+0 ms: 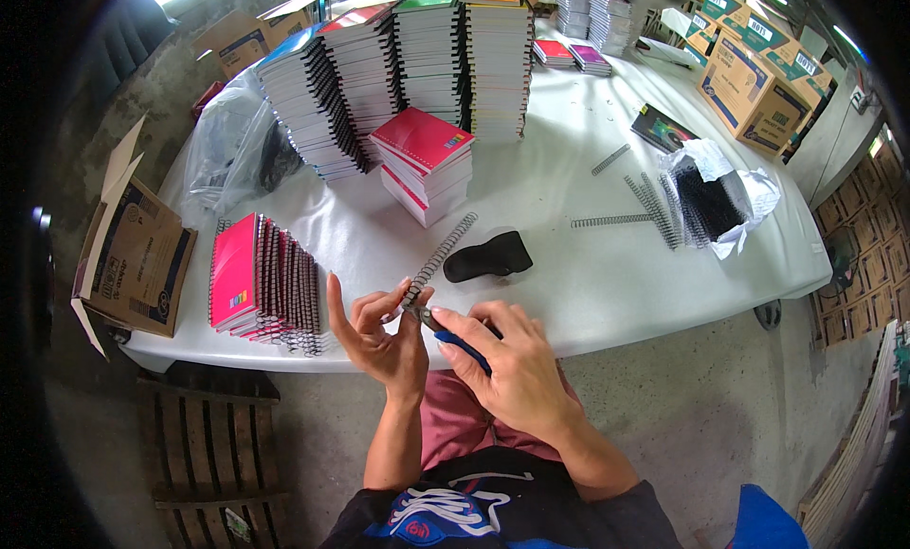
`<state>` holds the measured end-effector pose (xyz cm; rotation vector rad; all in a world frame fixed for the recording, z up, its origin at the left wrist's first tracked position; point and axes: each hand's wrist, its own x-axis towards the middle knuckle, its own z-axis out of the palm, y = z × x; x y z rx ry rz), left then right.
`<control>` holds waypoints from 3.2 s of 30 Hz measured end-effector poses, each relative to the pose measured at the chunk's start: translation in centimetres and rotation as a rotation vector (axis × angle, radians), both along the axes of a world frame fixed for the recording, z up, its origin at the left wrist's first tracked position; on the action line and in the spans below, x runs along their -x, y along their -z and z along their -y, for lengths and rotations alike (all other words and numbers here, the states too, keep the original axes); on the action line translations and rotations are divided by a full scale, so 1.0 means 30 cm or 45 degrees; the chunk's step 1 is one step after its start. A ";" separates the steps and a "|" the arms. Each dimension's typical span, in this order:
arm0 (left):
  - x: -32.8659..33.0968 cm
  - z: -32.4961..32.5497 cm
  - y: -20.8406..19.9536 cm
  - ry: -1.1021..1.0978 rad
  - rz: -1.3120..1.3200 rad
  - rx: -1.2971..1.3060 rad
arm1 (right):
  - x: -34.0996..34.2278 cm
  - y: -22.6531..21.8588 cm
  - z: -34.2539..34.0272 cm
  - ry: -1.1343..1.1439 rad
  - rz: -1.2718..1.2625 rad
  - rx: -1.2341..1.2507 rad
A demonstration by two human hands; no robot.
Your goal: The person inserts spiral wire bindings into pink notebooks using pliers and a black rubber mallet. They repeatedly pick up a notebook, insert the wire, tap it with the mallet, and trim excess wire with pliers, stacking completed notebooks on the table.
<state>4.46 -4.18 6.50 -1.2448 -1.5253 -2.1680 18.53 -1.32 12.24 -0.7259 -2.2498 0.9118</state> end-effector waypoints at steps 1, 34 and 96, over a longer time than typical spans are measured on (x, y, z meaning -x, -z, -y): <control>0.001 0.000 0.002 -0.031 -0.061 0.008 | -0.001 0.007 0.001 -0.084 -0.111 0.254; 0.403 0.378 -0.255 -0.708 0.208 -0.101 | 0.789 -0.307 -0.174 -0.807 -1.070 1.254; 0.128 0.027 -0.100 0.073 -1.029 1.469 | -0.225 0.240 -0.740 0.192 0.586 -0.328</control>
